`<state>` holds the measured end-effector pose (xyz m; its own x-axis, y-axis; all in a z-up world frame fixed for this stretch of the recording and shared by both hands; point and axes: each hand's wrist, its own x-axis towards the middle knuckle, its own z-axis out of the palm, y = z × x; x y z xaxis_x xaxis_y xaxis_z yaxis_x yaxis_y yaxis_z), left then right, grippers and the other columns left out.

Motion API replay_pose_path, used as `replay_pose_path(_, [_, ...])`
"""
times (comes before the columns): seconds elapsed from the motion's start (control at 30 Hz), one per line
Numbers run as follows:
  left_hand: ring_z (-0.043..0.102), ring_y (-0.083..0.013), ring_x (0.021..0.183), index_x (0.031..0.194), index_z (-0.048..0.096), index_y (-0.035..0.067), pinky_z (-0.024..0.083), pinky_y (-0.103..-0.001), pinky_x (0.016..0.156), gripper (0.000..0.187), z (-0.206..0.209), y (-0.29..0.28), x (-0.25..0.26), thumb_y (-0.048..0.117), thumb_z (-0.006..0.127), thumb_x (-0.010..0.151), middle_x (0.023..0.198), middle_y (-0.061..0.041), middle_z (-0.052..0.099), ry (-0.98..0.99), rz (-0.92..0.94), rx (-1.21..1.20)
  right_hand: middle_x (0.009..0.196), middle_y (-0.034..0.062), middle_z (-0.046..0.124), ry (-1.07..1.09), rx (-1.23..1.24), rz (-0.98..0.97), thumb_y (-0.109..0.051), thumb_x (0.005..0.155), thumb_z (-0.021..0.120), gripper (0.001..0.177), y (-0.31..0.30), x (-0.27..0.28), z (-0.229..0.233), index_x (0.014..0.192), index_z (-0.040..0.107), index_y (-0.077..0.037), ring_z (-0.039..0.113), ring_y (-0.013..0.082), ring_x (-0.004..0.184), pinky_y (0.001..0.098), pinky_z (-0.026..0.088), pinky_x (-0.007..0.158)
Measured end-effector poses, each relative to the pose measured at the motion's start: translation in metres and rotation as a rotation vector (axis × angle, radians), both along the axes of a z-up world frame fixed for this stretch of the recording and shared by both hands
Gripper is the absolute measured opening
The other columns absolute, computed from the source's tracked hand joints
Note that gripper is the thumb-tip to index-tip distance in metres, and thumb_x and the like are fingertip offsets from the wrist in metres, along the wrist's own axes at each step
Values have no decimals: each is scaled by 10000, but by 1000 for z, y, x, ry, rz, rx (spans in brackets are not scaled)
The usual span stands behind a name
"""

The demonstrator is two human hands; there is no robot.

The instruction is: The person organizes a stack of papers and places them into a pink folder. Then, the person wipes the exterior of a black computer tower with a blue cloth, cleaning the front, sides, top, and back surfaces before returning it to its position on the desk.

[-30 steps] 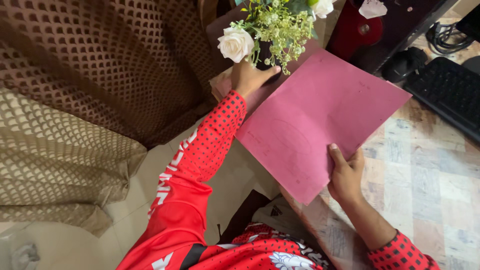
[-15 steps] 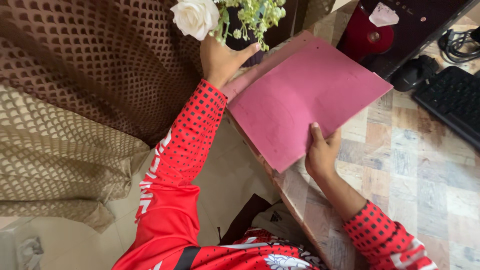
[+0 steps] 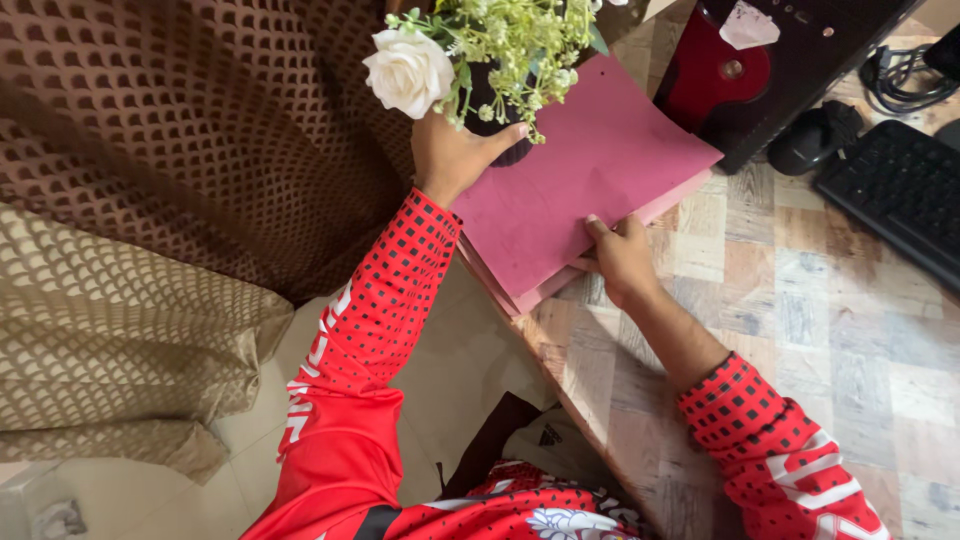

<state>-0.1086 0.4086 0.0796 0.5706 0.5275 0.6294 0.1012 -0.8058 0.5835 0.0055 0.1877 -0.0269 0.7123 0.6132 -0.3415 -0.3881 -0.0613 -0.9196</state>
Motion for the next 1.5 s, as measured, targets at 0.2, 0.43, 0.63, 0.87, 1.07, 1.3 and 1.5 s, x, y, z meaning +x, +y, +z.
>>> replay_pose_path(0.2, [732, -323, 959, 1169, 663, 14, 581, -404, 858, 725, -18, -2, 11, 476, 956, 693, 1066, -139, 754, 3, 27, -10, 1071, 166, 631, -22, -71, 57, -122, 1001, 581, 306, -8, 9, 2, 1168, 491, 118, 723, 243, 866, 370, 634, 690])
replay_pose_path(0.43, [720, -319, 924, 1141, 650, 0, 580, -407, 831, 809, -49, -12, 26, 539, 969, 630, 1046, -151, 735, 46, 115, -27, 894, 164, 678, -17, -86, 126, -131, 1001, 631, 293, -15, 16, 0, 1037, 598, 158, 704, 209, 678, 323, 661, 605])
replay_pose_path(0.63, [733, -280, 953, 1205, 680, 47, 580, -392, 840, 732, -59, -22, 29, 526, 930, 711, 1087, -108, 761, 53, -1, -39, 765, 133, 714, -30, -224, 211, -187, 986, 635, 266, -19, 16, 18, 985, 640, 79, 702, 177, 553, 307, 601, 497])
replay_pose_path(0.87, [726, -304, 925, 1166, 652, 36, 581, -409, 815, 748, -63, -37, 37, 501, 955, 665, 1045, -125, 742, 54, 53, -51, 639, 99, 678, -242, -415, 329, -296, 978, 672, 356, -27, 14, 37, 885, 701, 46, 637, 151, 485, 282, 484, 403])
replay_pose_path(1.07, [744, -307, 960, 1185, 678, 56, 589, -408, 836, 656, -67, -39, 33, 432, 936, 714, 1075, -130, 764, 36, -23, -108, 650, 89, 685, -271, -398, 325, -334, 978, 683, 405, -41, 11, 31, 867, 697, 56, 655, 153, 511, 288, 482, 417])
replay_pose_path(1.3, [653, -334, 1150, 1306, 598, 2, 511, -430, 1005, 808, -75, -48, 30, 404, 964, 709, 1241, -180, 678, -62, -54, -164, 747, 83, 745, -316, -428, 370, -388, 977, 651, 427, -79, 4, 40, 934, 722, 31, 713, 146, 598, 279, 549, 504])
replay_pose_path(1.5, [502, -327, 1156, 1306, 449, -47, 422, -428, 1007, 840, -76, -89, 13, 342, 966, 769, 1235, -156, 486, -351, 125, -121, 810, 87, 756, -405, -401, 300, -357, 960, 670, 374, -141, 3, 46, 1072, 681, 0, 726, 136, 628, 278, 523, 526])
